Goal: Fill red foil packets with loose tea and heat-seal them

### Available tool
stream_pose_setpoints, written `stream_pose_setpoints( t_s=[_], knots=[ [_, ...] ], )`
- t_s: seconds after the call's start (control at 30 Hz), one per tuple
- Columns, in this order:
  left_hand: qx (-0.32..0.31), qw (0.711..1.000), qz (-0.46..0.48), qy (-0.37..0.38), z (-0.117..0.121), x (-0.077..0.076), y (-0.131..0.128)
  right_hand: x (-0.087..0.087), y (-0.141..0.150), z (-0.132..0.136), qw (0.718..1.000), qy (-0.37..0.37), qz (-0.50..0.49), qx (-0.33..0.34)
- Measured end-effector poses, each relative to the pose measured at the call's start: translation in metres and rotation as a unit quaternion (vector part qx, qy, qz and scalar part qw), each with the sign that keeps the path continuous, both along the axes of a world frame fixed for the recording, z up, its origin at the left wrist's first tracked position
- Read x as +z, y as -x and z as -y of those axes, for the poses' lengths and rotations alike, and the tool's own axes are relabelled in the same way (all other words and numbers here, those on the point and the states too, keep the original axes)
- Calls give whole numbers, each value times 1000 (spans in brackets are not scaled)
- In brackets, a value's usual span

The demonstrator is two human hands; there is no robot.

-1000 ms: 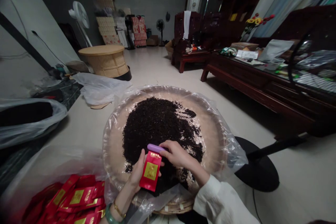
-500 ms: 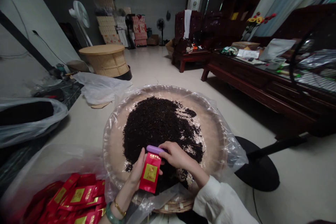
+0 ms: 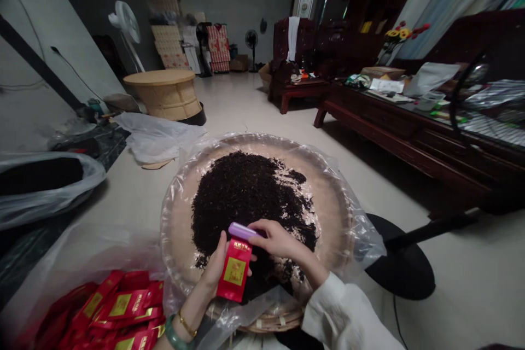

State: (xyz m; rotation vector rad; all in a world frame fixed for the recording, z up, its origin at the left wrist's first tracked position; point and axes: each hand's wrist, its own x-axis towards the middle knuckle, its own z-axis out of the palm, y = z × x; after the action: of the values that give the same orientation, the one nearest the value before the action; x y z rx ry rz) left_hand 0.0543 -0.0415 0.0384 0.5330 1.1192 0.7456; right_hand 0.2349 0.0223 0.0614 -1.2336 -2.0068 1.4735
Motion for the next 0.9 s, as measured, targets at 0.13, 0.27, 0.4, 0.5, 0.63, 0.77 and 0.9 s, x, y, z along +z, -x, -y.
stream_pose_setpoints(
  t_s=[0.13, 0.27, 0.4, 0.5, 0.63, 0.77, 0.9],
  knots=[
    [0, 1000, -7, 16, 1, 2, 1, 3, 12, 5, 999, -44, 22, 1],
    [11, 1000, 0, 13, 1, 6, 1, 2, 12, 5, 998, -43, 40, 1],
    [13, 1000, -3, 3, 2, 3, 1, -1, 10, 4, 999, -23, 30, -3],
    [15, 1000, 6, 5, 3, -2, 1, 0, 10, 5, 1000, -17, 21, 6],
    [24, 1000, 18, 2, 4, -7, 2, 2, 10, 7, 999, -30, 25, 13],
    [17, 1000, 24, -2, 3, -10, 3, 0, 9, 9, 999, -36, 15, 22],
    [15, 1000, 12, 1, 4, -8, 3, -4, 7, 11, 1000, -15, -9, 15]
  ],
)
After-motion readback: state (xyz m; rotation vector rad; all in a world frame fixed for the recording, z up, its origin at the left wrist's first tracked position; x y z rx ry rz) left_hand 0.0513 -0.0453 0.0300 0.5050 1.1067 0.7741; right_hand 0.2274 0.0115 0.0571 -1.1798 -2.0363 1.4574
